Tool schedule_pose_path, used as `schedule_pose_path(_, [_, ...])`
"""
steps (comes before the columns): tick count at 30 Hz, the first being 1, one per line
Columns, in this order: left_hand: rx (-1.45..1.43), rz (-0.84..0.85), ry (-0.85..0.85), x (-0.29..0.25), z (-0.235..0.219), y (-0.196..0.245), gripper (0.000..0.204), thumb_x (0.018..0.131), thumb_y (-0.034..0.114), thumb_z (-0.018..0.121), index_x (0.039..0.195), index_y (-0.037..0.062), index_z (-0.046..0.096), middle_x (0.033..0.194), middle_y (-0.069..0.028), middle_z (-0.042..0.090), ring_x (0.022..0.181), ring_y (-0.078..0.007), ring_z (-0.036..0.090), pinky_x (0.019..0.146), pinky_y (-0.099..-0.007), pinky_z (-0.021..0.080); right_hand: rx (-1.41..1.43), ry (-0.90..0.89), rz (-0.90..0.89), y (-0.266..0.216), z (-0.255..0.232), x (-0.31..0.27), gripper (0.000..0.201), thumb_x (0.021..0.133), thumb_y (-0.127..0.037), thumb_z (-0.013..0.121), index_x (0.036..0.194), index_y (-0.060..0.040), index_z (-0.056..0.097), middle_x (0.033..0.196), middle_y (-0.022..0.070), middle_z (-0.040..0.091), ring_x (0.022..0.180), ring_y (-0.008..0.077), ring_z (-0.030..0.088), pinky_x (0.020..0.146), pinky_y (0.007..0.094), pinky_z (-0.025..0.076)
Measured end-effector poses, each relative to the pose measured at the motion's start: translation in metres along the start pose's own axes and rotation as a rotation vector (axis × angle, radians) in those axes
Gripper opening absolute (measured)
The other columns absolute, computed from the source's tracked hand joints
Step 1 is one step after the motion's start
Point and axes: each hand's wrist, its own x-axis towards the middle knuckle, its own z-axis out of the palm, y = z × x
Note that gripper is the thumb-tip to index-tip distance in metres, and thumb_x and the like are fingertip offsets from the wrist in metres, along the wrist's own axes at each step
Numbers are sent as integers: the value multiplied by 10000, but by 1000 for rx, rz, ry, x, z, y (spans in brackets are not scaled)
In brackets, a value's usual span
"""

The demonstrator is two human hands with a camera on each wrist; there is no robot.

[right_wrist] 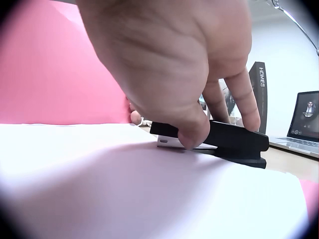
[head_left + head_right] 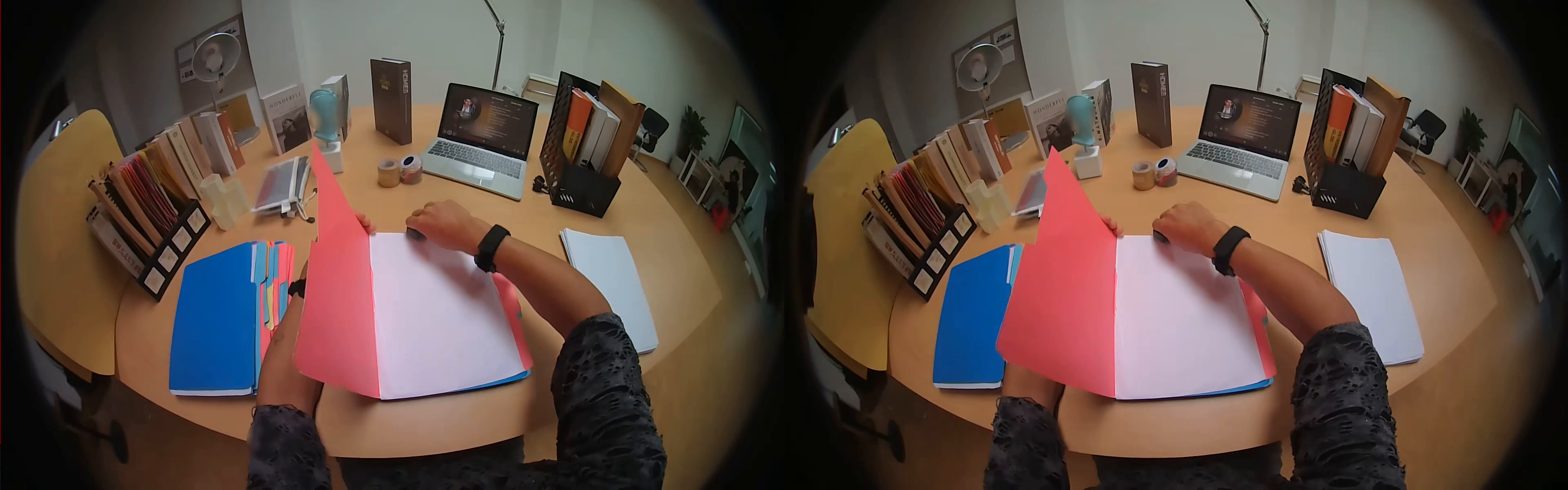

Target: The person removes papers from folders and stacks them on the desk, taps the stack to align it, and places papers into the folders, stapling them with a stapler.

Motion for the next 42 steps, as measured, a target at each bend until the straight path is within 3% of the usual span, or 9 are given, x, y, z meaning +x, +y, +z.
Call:
schedule_pose_path(9, [-17,-129,159,-9,36,35,219,945,243,574,1021,39,600,925,-72,621,865,-150,597,791,-269,494,-63,23,39,11,-11,-3,99,861,-128,575,914,-135,658,947,66,667,935,246,651,752,393,501])
schedule_pose_path(13, [-233,-240,121,2,18,30,112,927,63,603,1035,38,585,953,-56,627,874,-150,597,842,-278,483,-209,21,274,40,-6,-8,109,865,-123,577,932,-136,663,992,72,658,995,269,632,776,393,490])
schedule_pose_path(16, [-221,-255,128,0,18,31,69,938,67,594,1000,42,576,955,-53,624,870,-147,596,850,-294,484,-240,-19,394,62,8,-17,127,871,-124,578,969,-124,659,1021,92,657,1007,292,626,790,422,499])
schedule_pose_path(20, [-179,-246,141,1,26,33,91,953,103,605,999,39,561,926,-42,612,857,-138,606,804,-297,526,-96,5,456,67,5,-29,228,865,-127,585,1083,-62,600,1055,151,638,1015,355,609,854,464,515])
schedule_pose_path(26, [-54,-296,179,2,36,42,210,958,45,559,1156,-16,521,1113,-143,637,992,-194,645,841,-300,573,490,407,788,79,-1,-56,452,859,-219,620,1218,49,557,1100,252,642,1054,425,608,888,469,503])
schedule_pose_path(31, [-55,-261,135,5,45,49,279,954,40,555,1218,-34,499,1182,-171,622,1030,-217,643,896,-327,561,1256,241,827,30,-45,-91,463,965,-423,544,1090,13,633,911,51,623,792,134,559,739,295,505])
schedule_pose_path(35, [27,-197,155,16,59,58,313,956,56,559,1244,-46,494,1180,-165,624,1028,-208,646,894,-319,559,1426,104,796,-3,-71,-104,291,974,-284,580,1028,-1,623,933,13,621,823,109,606,728,254,508])
schedule_pose_path(37, [77,-188,198,20,74,72,316,959,68,560,1246,-50,500,1170,-159,631,1015,-199,652,880,-311,564,1288,235,605,-18,-77,-105,248,939,-188,624,1072,21,628,931,30,649,820,99,620,691,236,512])
schedule_pose_path(42, [167,-381,93,-3,100,130,318,972,163,593,1228,-19,544,1154,-122,653,987,-177,670,831,-303,581,1499,494,597,-32,-105,-96,201,895,-61,610,1058,54,634,919,77,675,805,121,648,707,266,537])
